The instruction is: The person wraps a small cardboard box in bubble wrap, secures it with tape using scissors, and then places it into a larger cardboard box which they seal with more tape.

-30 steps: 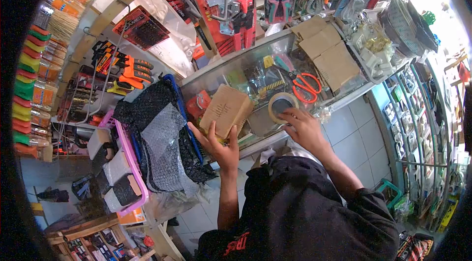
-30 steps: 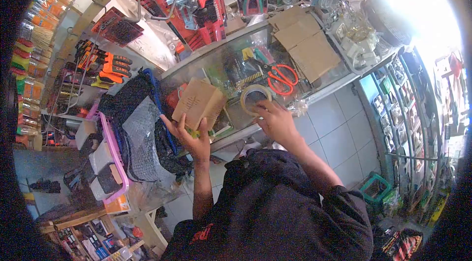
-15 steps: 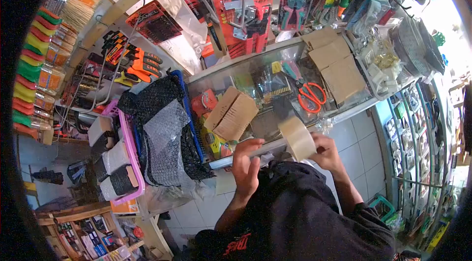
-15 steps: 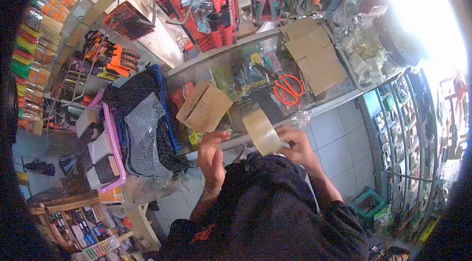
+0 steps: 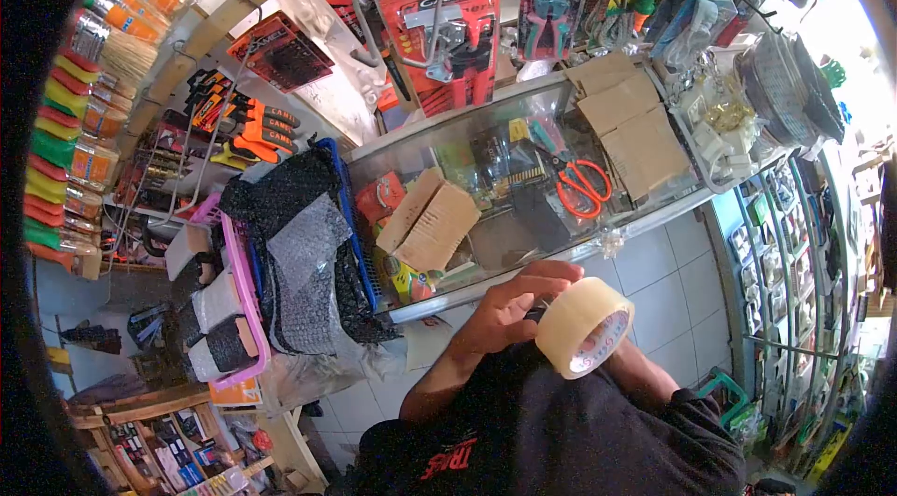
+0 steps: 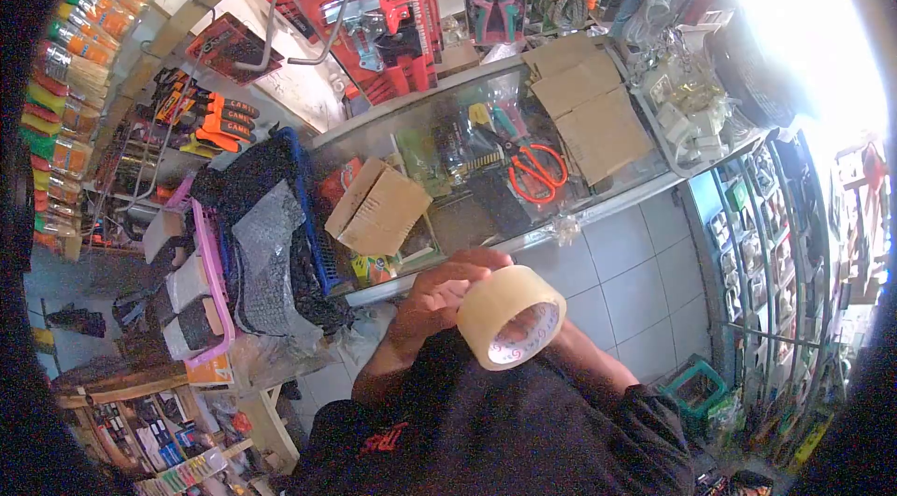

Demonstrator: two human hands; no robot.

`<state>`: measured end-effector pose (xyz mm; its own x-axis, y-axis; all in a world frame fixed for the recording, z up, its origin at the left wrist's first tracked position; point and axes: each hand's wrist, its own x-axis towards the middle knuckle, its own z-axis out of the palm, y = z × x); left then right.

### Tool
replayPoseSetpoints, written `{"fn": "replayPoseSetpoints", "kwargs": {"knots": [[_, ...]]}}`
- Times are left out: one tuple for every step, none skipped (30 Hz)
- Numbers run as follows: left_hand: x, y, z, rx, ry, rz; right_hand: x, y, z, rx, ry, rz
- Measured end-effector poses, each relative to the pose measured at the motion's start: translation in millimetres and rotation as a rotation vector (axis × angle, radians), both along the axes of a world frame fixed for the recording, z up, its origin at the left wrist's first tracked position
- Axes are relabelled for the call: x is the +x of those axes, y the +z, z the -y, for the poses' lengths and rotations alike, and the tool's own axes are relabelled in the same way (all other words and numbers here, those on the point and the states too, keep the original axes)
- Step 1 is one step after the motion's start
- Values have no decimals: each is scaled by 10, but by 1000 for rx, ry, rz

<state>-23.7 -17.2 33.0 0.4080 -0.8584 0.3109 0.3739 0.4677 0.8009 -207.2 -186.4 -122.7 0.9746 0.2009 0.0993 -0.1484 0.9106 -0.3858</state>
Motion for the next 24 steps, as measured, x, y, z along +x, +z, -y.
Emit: {"fn": "replayPoseSetpoints", "kwargs": {"knots": [[-18,0,28,-10,55,-27,28,-25,-61,109,1,10],[-38,7,48,-19,111,-53,59,-50,-127,218,4,19],[-44,10,56,-28,169,-79,105,-51,-197,328,7,30],[-35,-4,47,-30,174,-45,161,0,-256,452,34,16],[-14,-27,29,-33,179,-10,218,53,-315,575,61,2],[4,-38,11,-35,184,24,326,273,-342,711,113,-37],[16,-12,1,-12,197,13,425,493,-354,847,165,-77],[28,38,-4,10,210,3,442,500,-345,897,205,-97],[38,65,-9,32,225,-6,458,507,-337,947,244,-119],[46,55,-18,26,236,-8,475,514,-328,996,283,-143],[49,34,-29,20,246,-11,515,427,-337,976,313,-102],[48,21,-38,14,257,-15,529,433,-338,973,327,-101],[49,23,-45,22,285,-6,544,443,-339,970,342,-100],[50,32,-54,30,314,2,519,478,-332,984,341,-138],[52,43,-61,38,342,10,505,521,-315,944,328,-194],[57,54,-71,63,398,32,491,564,-297,903,318,-250],[64,66,-83,87,454,54,457,583,-249,808,295,-323],[75,72,-96,111,511,75,488,599,-200,650,316,-248],[96,74,-110,146,557,69,522,623,-151,494,331,-168],[122,79,-130,182,602,62,563,658,-102,311,267,-223],[150,83,-148,217,647,55,611,813,-59,128,203,-276],[180,81,-165,256,682,94,650,959,-31,-57,138,-327],[207,69,-184,296,717,131,712,1077,-82,-312,-80,-375],[222,51,-197,337,750,168,715,1070,-29,-492,-186,-367]]}}
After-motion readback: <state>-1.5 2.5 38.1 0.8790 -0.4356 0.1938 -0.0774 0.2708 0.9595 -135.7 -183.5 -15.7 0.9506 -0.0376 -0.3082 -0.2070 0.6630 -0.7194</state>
